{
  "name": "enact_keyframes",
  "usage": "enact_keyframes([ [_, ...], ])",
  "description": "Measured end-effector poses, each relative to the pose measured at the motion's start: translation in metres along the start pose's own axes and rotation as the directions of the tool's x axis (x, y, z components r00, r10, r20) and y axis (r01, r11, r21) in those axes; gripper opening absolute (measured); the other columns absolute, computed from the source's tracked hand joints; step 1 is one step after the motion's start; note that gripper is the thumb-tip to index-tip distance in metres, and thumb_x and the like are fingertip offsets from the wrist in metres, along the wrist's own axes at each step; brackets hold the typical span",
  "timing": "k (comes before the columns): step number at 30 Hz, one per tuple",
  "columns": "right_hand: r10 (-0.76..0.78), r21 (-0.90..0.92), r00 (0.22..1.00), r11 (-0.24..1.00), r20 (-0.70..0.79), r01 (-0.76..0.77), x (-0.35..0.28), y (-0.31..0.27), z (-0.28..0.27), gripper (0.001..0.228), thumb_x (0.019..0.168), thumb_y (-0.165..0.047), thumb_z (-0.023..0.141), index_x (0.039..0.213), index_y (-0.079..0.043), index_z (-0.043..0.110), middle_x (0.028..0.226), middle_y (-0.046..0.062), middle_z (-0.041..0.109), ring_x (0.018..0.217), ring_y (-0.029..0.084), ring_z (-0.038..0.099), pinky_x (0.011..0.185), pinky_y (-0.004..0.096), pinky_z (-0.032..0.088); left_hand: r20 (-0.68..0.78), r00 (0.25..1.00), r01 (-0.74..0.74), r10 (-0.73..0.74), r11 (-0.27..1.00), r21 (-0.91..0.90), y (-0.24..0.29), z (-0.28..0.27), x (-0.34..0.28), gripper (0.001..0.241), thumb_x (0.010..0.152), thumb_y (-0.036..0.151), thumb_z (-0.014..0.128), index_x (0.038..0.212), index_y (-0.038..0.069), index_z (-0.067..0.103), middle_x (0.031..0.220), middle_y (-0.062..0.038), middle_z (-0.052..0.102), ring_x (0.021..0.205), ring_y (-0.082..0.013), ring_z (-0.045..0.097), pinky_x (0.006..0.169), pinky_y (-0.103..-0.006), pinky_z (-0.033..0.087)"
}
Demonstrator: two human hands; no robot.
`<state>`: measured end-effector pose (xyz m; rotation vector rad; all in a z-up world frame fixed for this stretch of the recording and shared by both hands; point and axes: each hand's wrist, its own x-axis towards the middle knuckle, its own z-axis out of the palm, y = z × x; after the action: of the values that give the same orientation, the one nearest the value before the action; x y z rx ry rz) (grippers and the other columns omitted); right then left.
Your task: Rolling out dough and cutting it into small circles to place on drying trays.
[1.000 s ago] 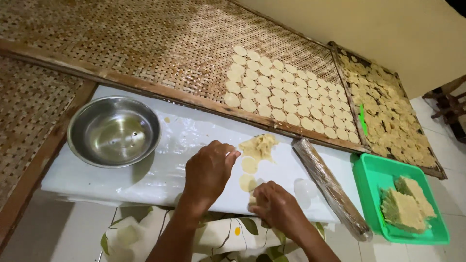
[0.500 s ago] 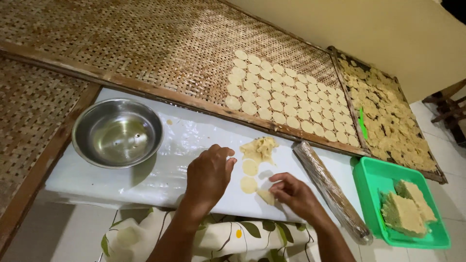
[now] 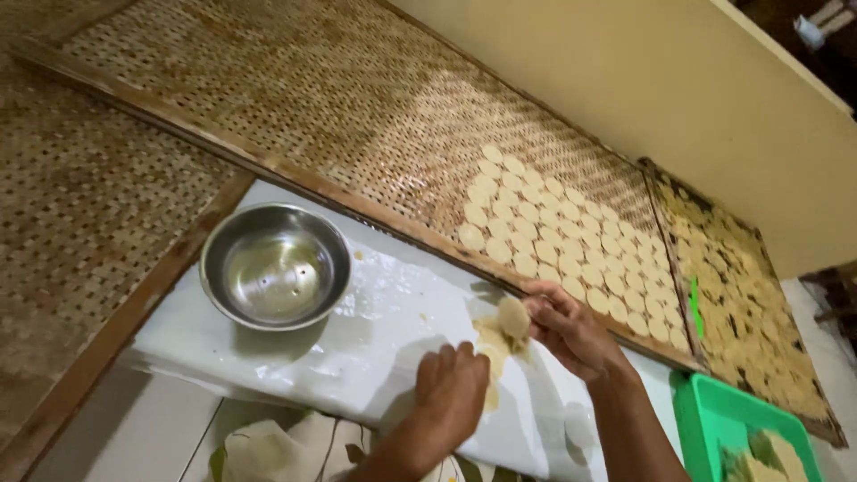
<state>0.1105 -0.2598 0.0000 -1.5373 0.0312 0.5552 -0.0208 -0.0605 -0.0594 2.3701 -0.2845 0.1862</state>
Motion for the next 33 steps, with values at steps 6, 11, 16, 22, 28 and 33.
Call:
enact_keyframes([
  [6,0.073,-0.077,0.997,0.995,0.037,-0.07,0.101,-0.047,0.084,0.024,0.1,-0.011,0.059,0.123,-0.007,0.061,0.105,0.005,0.067,0.087,0.011,0.063,0.074,0.022,0.058,-0.037,0.999,-0.044,0.039,0.989,-0.139,0.002,0.001,0.004,0.007,0.087,0.01,0.067,0.09,0.005,0.07,0.1,-0.02,0.063,0.096,-0.0383,0.061,0.081,-0.0525,0.045],
  [11,0.005,0.033,0.992,0.999,0.129,-0.009,0.184,-0.033,0.108,0.018,0.102,-0.004,0.056,0.119,-0.006,0.062,0.097,0.007,0.067,0.078,0.013,0.063,0.069,0.023,0.059,0.246,0.968,0.068,-0.042,0.993,-0.099,-0.001,-0.004,0.025,0.013,0.084,0.004,0.065,0.096,0.004,0.069,0.108,-0.021,0.061,0.103,-0.0373,0.061,0.085,-0.0514,0.046],
  [16,0.017,-0.057,1.0,0.998,0.019,-0.016,0.214,-0.014,0.097,0.019,0.1,-0.002,0.058,0.117,-0.009,0.063,0.087,0.006,0.065,0.068,0.013,0.061,0.058,0.025,0.055,0.099,0.995,0.028,-0.015,0.992,-0.127,-0.008,0.017,0.018,0.026,0.069,0.005,0.071,0.095,0.001,0.068,0.104,-0.023,0.06,0.101,-0.0401,0.059,0.083,-0.0534,0.043],
  [22,-0.019,-0.247,0.996,0.969,-0.093,-0.005,0.203,-0.018,0.083,0.019,0.097,0.0,0.061,0.114,-0.008,0.065,0.086,0.005,0.067,0.071,0.012,0.064,0.063,0.025,0.056,0.299,0.954,0.081,-0.035,0.987,-0.141,-0.003,-0.018,0.019,0.026,0.075,-0.002,0.067,0.101,0.001,0.067,0.114,-0.023,0.057,0.11,-0.0384,0.058,0.09,-0.0497,0.042],
  [28,-0.165,-0.438,0.985,0.89,-0.05,0.127,0.206,-0.011,0.075,0.016,0.098,0.0,0.062,0.112,-0.005,0.066,0.086,0.005,0.067,0.07,0.012,0.06,0.061,0.025,0.052,0.134,0.991,0.033,-0.015,0.99,-0.135,-0.008,0.006,0.009,0.025,0.07,-0.005,0.068,0.094,0.001,0.068,0.107,-0.023,0.058,0.104,-0.0396,0.056,0.086,-0.0514,0.04],
  [33,-0.101,-0.357,0.992,0.932,-0.078,0.067,0.201,-0.024,0.083,0.017,0.097,0.0,0.061,0.113,-0.005,0.066,0.095,0.007,0.067,0.077,0.013,0.064,0.071,0.025,0.057,0.204,0.979,0.06,-0.03,0.988,-0.143,-0.007,-0.007,0.008,0.019,0.078,-0.001,0.066,0.096,0.002,0.067,0.109,-0.021,0.058,0.106,-0.0375,0.056,0.087,-0.0503,0.041],
])
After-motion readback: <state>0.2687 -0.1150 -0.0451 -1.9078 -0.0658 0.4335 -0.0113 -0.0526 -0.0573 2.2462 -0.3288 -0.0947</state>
